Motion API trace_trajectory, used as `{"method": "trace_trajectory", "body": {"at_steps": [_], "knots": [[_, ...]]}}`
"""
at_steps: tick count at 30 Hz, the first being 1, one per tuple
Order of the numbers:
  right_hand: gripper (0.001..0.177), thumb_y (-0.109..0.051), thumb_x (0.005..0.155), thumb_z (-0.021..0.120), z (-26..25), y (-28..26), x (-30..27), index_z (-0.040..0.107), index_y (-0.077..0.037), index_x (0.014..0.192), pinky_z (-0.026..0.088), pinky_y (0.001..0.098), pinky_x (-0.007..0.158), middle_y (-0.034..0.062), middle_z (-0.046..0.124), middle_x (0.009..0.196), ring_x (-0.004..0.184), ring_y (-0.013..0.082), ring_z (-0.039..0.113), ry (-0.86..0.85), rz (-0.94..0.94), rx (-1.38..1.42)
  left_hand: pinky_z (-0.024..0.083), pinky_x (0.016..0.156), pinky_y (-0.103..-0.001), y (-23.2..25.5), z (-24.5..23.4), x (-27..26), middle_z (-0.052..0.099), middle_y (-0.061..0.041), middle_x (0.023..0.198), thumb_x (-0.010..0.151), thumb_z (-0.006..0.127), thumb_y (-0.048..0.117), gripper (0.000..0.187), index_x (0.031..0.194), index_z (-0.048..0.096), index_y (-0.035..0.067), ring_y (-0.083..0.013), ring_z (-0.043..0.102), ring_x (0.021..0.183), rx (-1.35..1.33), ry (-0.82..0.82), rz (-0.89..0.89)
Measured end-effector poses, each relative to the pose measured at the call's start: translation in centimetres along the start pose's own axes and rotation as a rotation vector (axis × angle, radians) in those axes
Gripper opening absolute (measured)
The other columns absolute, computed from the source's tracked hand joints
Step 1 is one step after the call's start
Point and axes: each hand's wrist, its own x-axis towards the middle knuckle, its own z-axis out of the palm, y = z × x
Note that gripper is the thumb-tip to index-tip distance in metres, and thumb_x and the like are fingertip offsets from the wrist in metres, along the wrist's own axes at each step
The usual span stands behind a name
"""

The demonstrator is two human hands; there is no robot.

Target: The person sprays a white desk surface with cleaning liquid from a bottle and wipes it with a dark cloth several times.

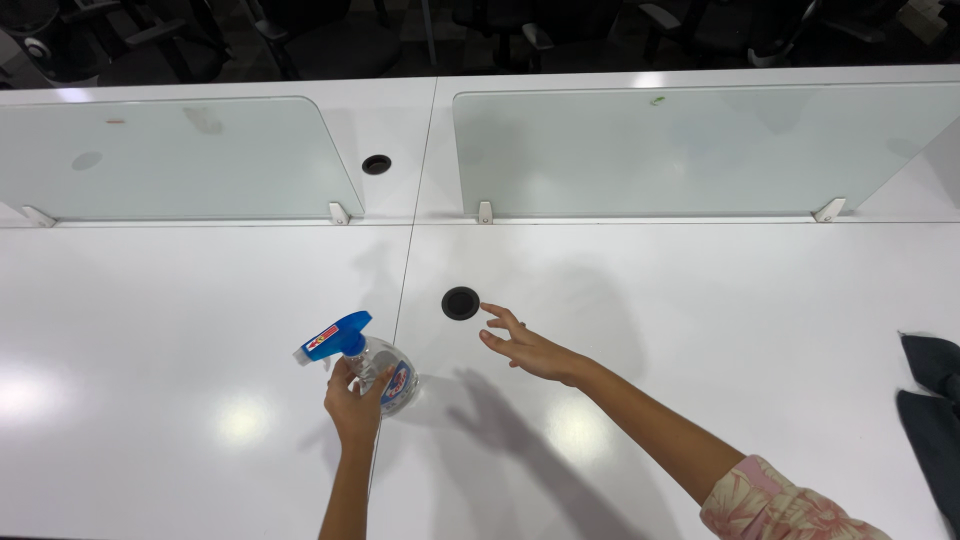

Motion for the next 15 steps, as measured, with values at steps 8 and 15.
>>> {"method": "trace_trajectory", "body": {"at_steps": [8,15], "knots": [[0.086,-0.075,0.09,0.023,0.1,0.9,0.5,0.008,-0.032,0.162,0.048,0.0463,0.108,0.013,0.033,0.161,0.138,0.03,0.051,-0.044,0.023,0.037,0.055,0.099,-0.046,0.5,0.5,-0.1,0.067,-0.018,0.12,0.081,0.085,0.018,0.06,0.131,0.06,-0.001,-0.0312,0.063,0.117,0.046,0.144,0.086],[0.087,-0.077,0.088,0.017,1.0,1.2,1.0,0.007,-0.031,0.162,0.051,0.0445,0.107,0.01,0.039,0.159,0.134,0.0292,0.056,-0.082,0.052,0.024,0.052,0.097,-0.048,0.3,0.8,0.4,0.068,-0.022,0.12,0.084,0.082,0.027,0.066,0.137,0.053,-0.001,-0.0374,0.065,0.112,0.168,0.142,0.032]]}}
